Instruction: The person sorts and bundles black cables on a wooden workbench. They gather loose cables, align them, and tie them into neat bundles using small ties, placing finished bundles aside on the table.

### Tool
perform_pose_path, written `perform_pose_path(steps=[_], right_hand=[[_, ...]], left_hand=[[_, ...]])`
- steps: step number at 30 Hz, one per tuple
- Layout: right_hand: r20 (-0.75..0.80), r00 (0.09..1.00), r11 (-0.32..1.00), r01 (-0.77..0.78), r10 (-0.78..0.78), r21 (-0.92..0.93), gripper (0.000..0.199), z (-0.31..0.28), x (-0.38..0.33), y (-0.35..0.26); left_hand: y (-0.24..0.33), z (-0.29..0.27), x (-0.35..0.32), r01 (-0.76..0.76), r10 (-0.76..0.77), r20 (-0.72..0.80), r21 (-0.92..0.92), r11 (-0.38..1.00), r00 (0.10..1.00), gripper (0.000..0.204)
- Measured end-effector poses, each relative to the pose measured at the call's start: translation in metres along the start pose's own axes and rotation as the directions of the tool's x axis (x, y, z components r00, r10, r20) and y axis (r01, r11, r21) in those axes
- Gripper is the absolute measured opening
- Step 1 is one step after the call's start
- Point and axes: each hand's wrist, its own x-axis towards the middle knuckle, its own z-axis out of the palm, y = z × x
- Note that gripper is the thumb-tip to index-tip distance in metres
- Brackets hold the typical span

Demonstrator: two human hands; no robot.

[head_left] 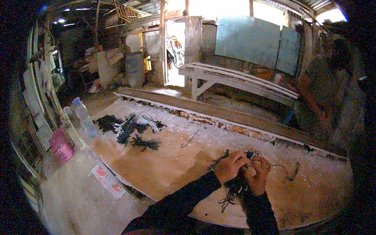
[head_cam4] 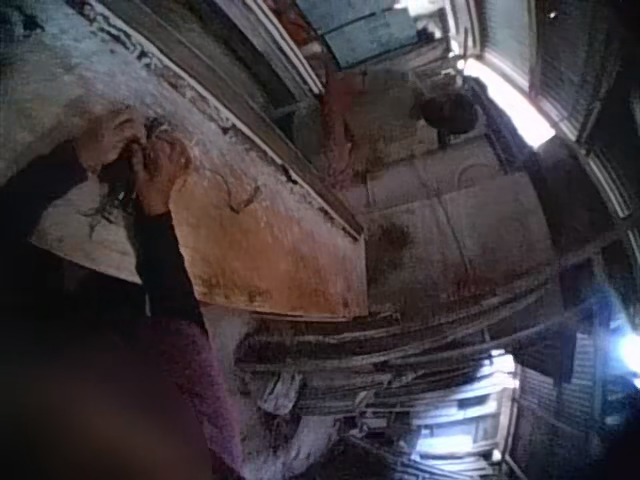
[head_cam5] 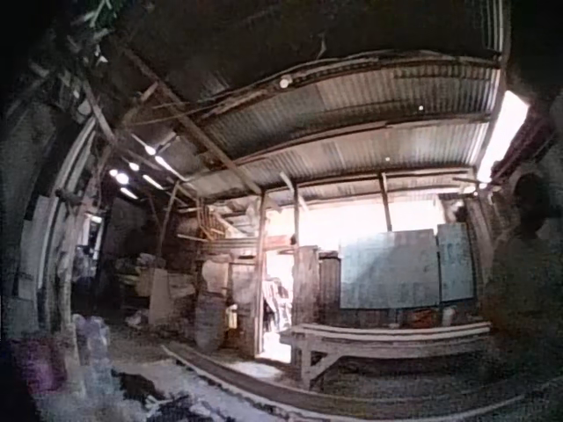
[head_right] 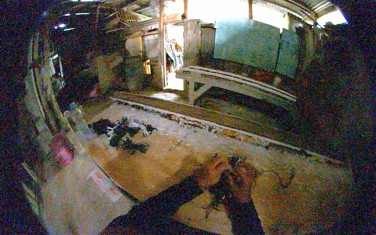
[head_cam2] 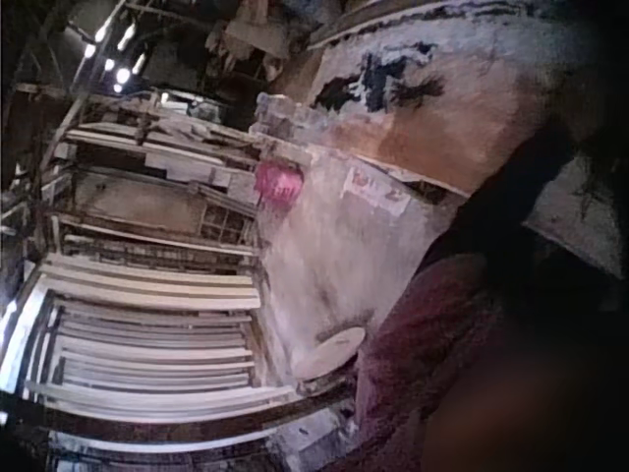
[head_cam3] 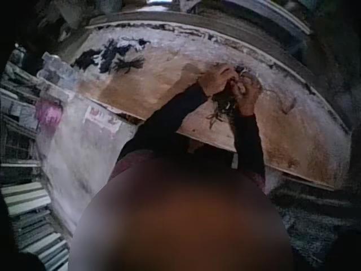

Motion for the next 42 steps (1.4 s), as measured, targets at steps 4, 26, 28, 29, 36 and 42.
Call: perform_pose_path(steps=[4,26,28,29,36,42], right_hand=[[0.032,0.998,0.998,-0.050,0.051,-0.048,0.023,0.004,-0.005,0.002],[-0.278,0.960,0.938,-0.082,-0.017,-0.338,0.018,-0.129,-0.034,0.084],[-0.299,0.954,0.915,-0.122,0.002,-0.384,0.018,-0.145,-0.047,0.093],[-0.304,0.953,0.903,-0.136,0.006,-0.408,0.018,-0.153,-0.054,0.096],[-0.320,0.947,0.830,-0.199,0.026,-0.521,0.018,-0.176,-0.090,0.101],[-0.279,0.960,0.778,-0.201,0.035,-0.595,0.018,-0.169,-0.109,0.093]], left_hand=[[-0.002,-0.004,-0.001,-0.009,0.010,0.026,-0.009,1.000,1.000,0.021],[-0.134,-0.220,-0.078,0.518,-0.300,-0.450,0.511,0.686,0.841,0.036],[-0.170,-0.281,-0.110,0.507,-0.149,-0.523,0.652,0.564,0.839,0.036],[-0.186,-0.301,-0.132,0.652,-0.205,-0.629,0.650,0.390,0.749,0.036],[-0.254,-0.394,-0.241,0.798,-0.367,-0.710,0.554,0.237,0.601,0.041],[-0.243,-0.409,-0.235,0.795,-0.662,-0.594,0.607,0.005,0.458,0.071]])
